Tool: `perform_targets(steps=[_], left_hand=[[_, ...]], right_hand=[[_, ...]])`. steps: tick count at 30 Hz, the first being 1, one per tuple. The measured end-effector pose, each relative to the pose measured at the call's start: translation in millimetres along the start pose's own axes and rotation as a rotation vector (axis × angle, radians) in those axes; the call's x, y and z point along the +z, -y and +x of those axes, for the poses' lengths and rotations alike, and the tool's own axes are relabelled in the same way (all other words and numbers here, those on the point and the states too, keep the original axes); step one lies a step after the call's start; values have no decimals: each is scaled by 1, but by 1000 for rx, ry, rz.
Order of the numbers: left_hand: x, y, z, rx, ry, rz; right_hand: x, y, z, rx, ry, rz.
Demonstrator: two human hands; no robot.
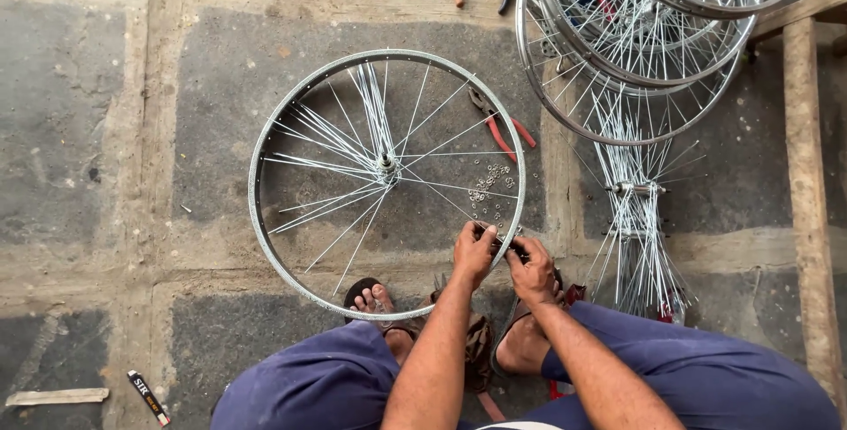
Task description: The person sits on the floor and assembles a bicycle wheel by inserting spokes into the hub and rim, then securing them with nipples. The person uses a hacksaw to cut a spoke to length and continues attaching and tightening spokes around the rim.
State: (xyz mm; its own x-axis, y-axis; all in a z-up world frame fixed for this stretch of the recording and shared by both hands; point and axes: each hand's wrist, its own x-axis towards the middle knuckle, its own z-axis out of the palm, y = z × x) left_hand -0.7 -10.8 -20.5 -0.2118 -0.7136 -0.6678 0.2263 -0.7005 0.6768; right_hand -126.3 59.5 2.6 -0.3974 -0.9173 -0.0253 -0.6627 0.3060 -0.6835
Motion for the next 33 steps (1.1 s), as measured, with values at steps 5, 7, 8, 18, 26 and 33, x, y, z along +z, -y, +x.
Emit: perform_targets(steps=[5, 7, 8, 18, 26, 33], left_hand=[[-1, 1, -6, 16, 11, 13], [0, -3, -3, 8, 1, 9], [0, -3, -4, -2, -6, 7], [0, 0, -6, 76, -60, 183], [2, 2, -2, 61, -82, 229], [4, -9, -11, -47, -37, 58]], right_hand=[[-4, 11, -4, 37, 27, 65], [-5, 15, 0, -54, 6, 55], [-6, 15, 1, 82, 40, 71], [2, -13, -2, -85, -8, -45], [-3, -11, -4, 47, 67, 98], [-11, -1, -6, 4, 105, 176]])
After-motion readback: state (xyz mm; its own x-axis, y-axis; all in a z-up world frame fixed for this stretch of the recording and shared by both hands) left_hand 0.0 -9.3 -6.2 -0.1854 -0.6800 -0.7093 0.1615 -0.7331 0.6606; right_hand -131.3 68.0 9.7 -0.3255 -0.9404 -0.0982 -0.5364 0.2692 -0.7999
